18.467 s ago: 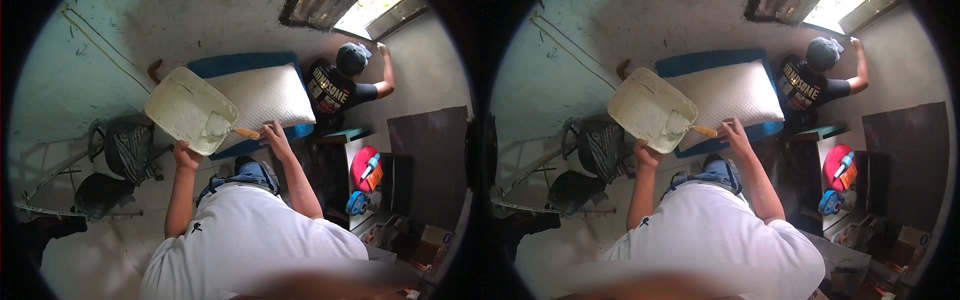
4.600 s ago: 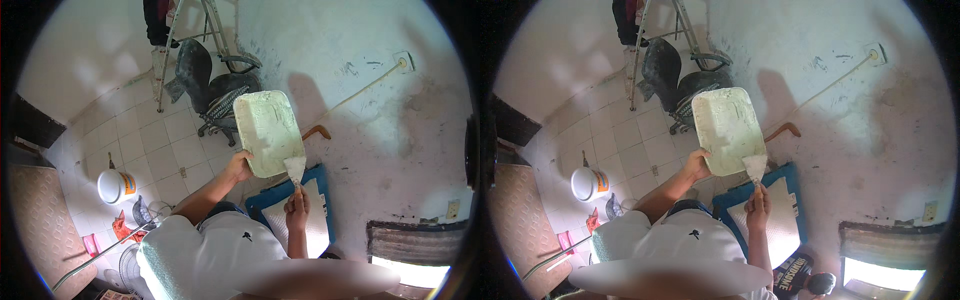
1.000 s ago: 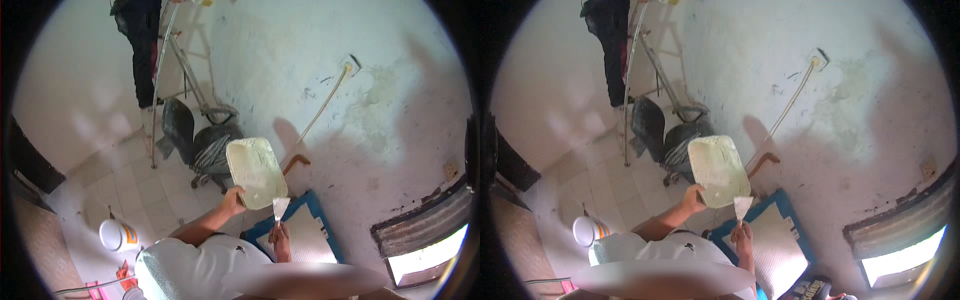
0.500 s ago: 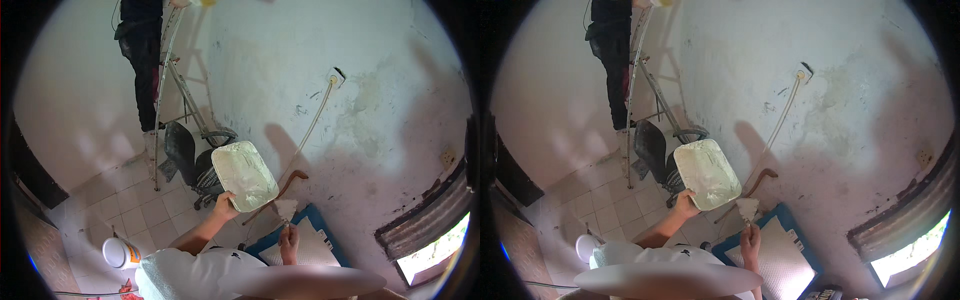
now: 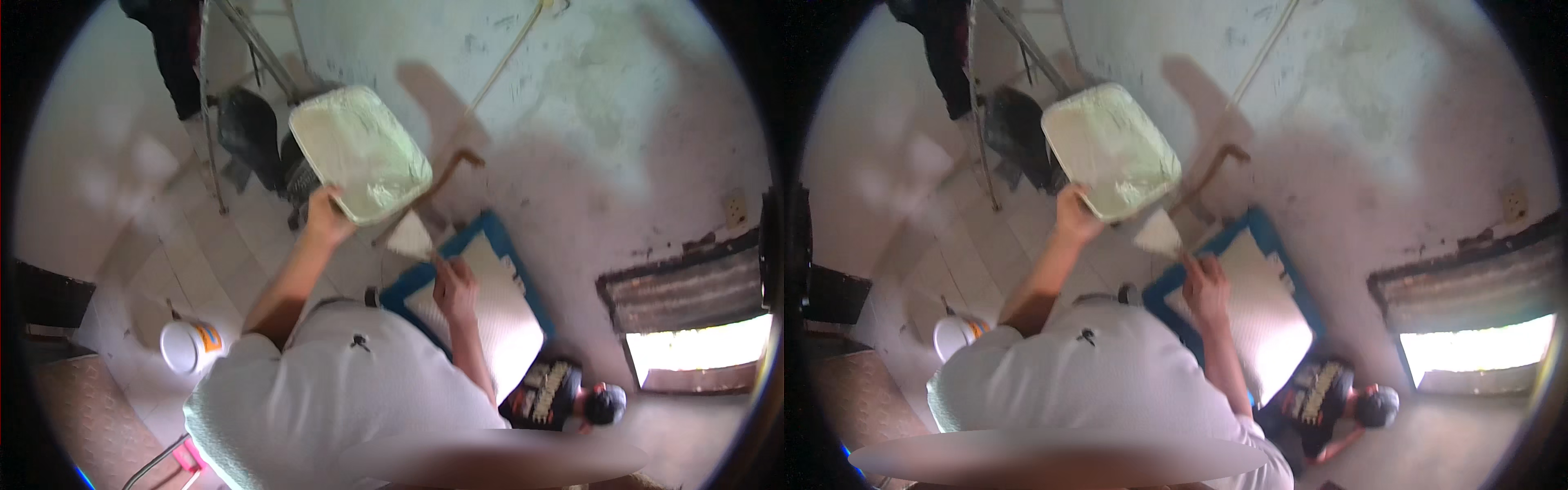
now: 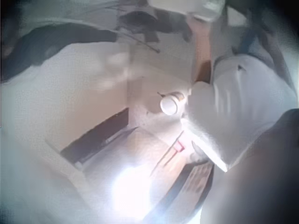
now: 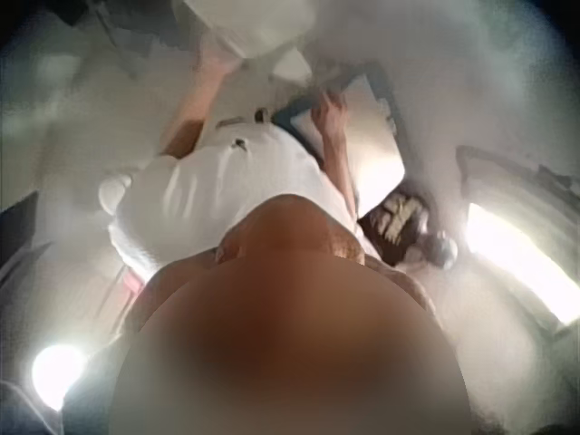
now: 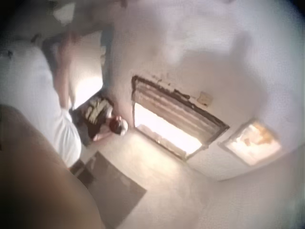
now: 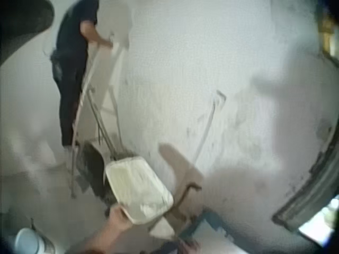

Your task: The person applies plaster or putty to a damaged wall using a putty knife.

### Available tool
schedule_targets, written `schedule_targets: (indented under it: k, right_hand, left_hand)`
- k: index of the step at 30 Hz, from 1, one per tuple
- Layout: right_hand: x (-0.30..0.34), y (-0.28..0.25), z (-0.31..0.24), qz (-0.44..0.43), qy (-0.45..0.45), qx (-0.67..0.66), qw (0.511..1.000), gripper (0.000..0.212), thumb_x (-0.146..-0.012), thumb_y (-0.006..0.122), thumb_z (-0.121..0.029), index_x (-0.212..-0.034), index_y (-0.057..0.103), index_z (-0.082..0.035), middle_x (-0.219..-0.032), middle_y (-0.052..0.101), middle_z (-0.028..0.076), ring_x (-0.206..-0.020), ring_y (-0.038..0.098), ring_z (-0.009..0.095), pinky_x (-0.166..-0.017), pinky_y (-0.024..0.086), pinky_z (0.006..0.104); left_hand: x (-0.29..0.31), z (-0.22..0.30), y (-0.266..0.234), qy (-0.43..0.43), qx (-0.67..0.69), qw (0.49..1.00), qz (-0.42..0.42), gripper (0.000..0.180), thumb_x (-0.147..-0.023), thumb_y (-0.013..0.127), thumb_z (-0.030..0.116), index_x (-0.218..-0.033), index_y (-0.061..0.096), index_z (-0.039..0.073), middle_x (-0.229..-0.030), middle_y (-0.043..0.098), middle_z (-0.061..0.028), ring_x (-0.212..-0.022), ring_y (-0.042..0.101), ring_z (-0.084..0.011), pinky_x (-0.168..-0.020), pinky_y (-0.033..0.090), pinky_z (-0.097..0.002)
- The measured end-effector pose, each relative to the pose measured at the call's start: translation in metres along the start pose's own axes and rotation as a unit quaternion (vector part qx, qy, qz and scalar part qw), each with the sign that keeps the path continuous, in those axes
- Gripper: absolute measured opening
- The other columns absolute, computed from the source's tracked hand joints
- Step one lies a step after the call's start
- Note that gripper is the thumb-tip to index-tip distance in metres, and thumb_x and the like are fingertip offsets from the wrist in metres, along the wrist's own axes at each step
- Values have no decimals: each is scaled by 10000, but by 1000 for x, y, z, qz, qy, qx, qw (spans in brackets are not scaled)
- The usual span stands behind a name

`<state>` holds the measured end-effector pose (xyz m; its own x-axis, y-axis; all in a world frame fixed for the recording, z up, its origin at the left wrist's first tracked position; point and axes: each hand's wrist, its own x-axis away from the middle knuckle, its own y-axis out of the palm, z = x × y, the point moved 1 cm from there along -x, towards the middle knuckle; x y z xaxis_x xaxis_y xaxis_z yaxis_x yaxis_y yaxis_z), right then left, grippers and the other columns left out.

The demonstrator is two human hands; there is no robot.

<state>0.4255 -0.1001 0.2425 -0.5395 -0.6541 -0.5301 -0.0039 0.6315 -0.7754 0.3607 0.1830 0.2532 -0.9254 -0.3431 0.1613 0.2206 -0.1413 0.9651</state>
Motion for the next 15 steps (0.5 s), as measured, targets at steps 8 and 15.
schedule_targets:
  k: [8,15]
  right_hand:
    - [-29,-42,7,18,186,-91,978,328,-852,595,-14,-1177,633,1,-832,629,131,-712,614,218,-621,466,295]
    - [-56,-53,-7,-9,121,-43,992,326,-879,615,-74,-1201,657,-44,-692,639,118,-551,572,145,-585,478,300]
  left_hand:
    - [-1,2,-14,15,-141,990,4,721,-682,577,149,-1380,423,52,-1338,509,-142,-1270,461,-352,-1065,360,-572]
    - [2,-31,-26,-21,-193,980,-47,731,-701,566,57,-1399,357,4,-1316,513,-159,-1249,495,-321,-1056,407,-488]
